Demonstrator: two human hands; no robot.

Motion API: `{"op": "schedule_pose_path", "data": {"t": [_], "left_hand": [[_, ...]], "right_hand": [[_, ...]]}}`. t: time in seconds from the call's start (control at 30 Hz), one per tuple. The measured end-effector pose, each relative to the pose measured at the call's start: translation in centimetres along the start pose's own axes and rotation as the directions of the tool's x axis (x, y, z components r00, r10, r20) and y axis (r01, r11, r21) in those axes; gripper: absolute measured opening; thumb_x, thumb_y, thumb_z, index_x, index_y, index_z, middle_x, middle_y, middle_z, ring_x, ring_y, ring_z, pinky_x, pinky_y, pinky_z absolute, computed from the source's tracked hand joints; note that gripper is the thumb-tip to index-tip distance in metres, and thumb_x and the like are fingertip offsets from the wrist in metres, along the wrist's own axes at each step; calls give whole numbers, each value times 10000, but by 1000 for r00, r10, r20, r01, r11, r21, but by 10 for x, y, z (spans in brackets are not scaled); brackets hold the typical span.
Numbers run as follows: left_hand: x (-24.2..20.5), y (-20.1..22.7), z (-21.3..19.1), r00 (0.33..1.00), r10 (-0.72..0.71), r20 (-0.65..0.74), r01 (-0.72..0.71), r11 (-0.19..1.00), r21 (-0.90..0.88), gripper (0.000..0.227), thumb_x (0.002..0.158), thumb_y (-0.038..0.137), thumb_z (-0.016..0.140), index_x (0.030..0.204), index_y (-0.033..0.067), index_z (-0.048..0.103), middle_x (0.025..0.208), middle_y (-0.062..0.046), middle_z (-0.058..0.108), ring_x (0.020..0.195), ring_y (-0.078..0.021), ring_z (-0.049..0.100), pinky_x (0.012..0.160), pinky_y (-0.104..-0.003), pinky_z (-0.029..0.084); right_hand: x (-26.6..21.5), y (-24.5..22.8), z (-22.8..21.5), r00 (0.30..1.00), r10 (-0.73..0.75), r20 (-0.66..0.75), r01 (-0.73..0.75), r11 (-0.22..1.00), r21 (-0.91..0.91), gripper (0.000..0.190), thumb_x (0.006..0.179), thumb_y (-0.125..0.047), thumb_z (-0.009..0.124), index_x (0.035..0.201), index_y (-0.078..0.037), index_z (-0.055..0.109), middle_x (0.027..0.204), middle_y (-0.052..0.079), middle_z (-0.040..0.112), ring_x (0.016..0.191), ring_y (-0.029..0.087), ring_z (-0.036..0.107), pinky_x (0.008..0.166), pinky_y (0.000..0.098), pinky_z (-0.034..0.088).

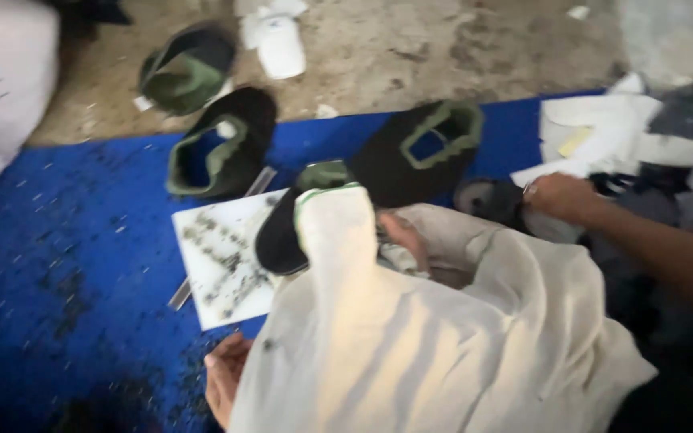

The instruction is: The recorder is using a metal punch and a hammer to punch holes and attach metal eyelets or studs into shoe upper components.

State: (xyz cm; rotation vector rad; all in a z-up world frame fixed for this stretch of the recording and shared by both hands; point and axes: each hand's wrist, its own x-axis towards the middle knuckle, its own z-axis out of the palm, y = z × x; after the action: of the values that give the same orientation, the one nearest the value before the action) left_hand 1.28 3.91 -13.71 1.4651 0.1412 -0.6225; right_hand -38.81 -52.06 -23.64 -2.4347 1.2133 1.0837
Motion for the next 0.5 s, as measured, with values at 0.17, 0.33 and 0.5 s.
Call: {"op": "schedule_pose_path", "data": {"t": [0.17,0.33,0.5], "left_hand": [[1,46,47,985,129,-117,-113,984,136,501,1102,393,425,1128,-42,674,915,-106,679,793,-168,618,746,-326,519],[-1,52,56,969,243,-52,-187,850,492,374,1044,329,515,1081,18,719,894,-105,716,765,-205,632,704,-344,521],[-22,77,58,920,387,59,-264,502,823,226,945,269,648,1052,83,722,935,-130,734,805,-298,685,713,-393,535]], "right_hand": [[-63,-105,-145,784,-76,-616,498,669,551,242,1001,-210,576,1071,-7,688,1166,148,731,865,378,712,787,481,562],[28,-136,-119,769,-248,-589,510,795,330,312,935,-181,697,1189,0,689,1194,219,700,1047,386,669,881,482,536],[137,-91,-104,850,-257,-460,446,816,368,284,983,-204,713,1206,-30,679,1065,192,698,969,326,662,823,453,543]]}}
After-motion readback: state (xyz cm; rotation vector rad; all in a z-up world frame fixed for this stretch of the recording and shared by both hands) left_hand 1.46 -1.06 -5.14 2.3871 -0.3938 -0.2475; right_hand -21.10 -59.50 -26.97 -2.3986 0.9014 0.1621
